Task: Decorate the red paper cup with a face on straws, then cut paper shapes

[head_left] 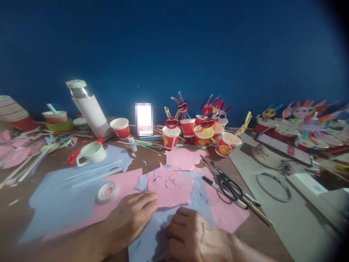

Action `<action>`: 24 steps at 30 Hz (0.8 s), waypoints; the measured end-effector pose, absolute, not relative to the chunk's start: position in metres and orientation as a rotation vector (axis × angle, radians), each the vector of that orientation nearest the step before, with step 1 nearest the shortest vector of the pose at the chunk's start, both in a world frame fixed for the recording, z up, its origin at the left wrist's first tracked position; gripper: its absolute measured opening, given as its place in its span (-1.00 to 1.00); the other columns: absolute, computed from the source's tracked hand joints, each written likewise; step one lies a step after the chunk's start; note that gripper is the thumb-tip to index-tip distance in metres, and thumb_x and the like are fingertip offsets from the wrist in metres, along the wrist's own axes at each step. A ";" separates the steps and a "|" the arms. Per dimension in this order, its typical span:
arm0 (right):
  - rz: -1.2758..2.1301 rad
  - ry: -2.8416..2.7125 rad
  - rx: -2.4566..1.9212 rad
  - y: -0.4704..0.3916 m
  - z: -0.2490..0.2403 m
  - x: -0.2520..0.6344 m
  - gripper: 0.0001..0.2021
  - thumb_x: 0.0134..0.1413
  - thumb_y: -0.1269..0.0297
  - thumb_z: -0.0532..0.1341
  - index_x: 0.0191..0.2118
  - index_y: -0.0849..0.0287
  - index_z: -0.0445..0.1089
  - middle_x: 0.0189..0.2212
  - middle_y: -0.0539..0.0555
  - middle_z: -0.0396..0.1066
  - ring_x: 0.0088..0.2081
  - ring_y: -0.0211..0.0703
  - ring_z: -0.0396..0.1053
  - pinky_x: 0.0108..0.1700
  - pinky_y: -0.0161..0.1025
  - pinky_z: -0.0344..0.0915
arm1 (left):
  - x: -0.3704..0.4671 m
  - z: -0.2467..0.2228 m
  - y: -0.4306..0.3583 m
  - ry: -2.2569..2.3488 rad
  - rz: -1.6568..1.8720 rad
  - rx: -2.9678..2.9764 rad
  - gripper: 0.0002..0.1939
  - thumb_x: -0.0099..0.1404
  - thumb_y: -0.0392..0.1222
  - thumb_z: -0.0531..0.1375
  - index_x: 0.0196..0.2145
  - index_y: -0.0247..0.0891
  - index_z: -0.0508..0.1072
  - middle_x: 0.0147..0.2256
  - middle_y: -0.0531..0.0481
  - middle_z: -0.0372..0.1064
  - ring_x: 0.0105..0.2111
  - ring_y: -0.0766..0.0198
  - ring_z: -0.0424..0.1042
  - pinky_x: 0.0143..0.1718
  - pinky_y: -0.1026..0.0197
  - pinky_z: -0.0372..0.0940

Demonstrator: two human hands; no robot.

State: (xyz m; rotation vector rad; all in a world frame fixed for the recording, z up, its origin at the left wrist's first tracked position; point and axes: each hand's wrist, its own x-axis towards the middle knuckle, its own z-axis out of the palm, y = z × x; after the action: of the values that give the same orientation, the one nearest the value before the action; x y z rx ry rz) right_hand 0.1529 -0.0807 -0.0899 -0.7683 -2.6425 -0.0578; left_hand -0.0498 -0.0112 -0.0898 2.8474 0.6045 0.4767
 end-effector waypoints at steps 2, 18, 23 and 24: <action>-0.058 -2.636 -0.730 -0.082 -0.087 0.155 -0.66 0.18 0.20 0.06 -0.60 0.18 0.26 -0.64 -0.06 0.28 -0.59 -0.28 0.14 -0.54 -0.25 -0.01 | -0.050 -0.093 -0.014 0.603 0.501 2.836 -0.76 0.28 -0.45 -0.06 -0.27 -0.25 0.34 -0.19 -0.06 0.38 -0.18 0.22 0.34 -0.13 0.18 0.27; 0.043 -2.427 -1.133 -0.066 -0.089 0.174 -0.82 0.11 0.51 0.06 -0.37 0.18 0.38 -0.47 0.03 0.37 -0.39 -0.18 0.24 -0.29 -0.20 0.09 | -0.055 -0.103 -0.021 0.556 0.456 2.841 -0.82 0.25 -0.45 -0.01 -0.34 -0.30 0.35 -0.31 -0.08 0.30 -0.31 0.20 0.24 -0.31 0.15 0.17; -0.093 -2.357 -1.395 -0.060 -0.096 0.180 -0.83 0.12 0.47 0.10 -0.30 0.10 0.40 -0.42 0.03 0.35 -0.37 -0.13 0.21 -0.32 -0.19 0.04 | -0.054 -0.106 -0.021 0.559 0.396 2.881 -0.81 0.21 -0.47 0.00 -0.36 -0.29 0.35 -0.34 -0.08 0.28 -0.34 0.18 0.21 -0.35 0.12 0.14; -0.126 -2.378 -1.407 -0.059 -0.098 0.179 -0.84 0.12 0.47 0.11 -0.29 0.09 0.40 -0.41 0.03 0.35 -0.37 -0.12 0.21 -0.32 -0.18 0.03 | -0.053 -0.105 -0.021 0.564 0.387 2.876 -0.81 0.20 -0.47 0.00 -0.36 -0.29 0.35 -0.35 -0.08 0.27 -0.34 0.18 0.20 -0.35 0.12 0.13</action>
State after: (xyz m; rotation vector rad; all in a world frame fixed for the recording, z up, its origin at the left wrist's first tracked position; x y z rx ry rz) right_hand 0.1791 -0.0586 -0.0979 -1.4066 -2.3778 -0.1260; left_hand -0.0532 -0.0207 -0.1051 2.8757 0.5638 0.3871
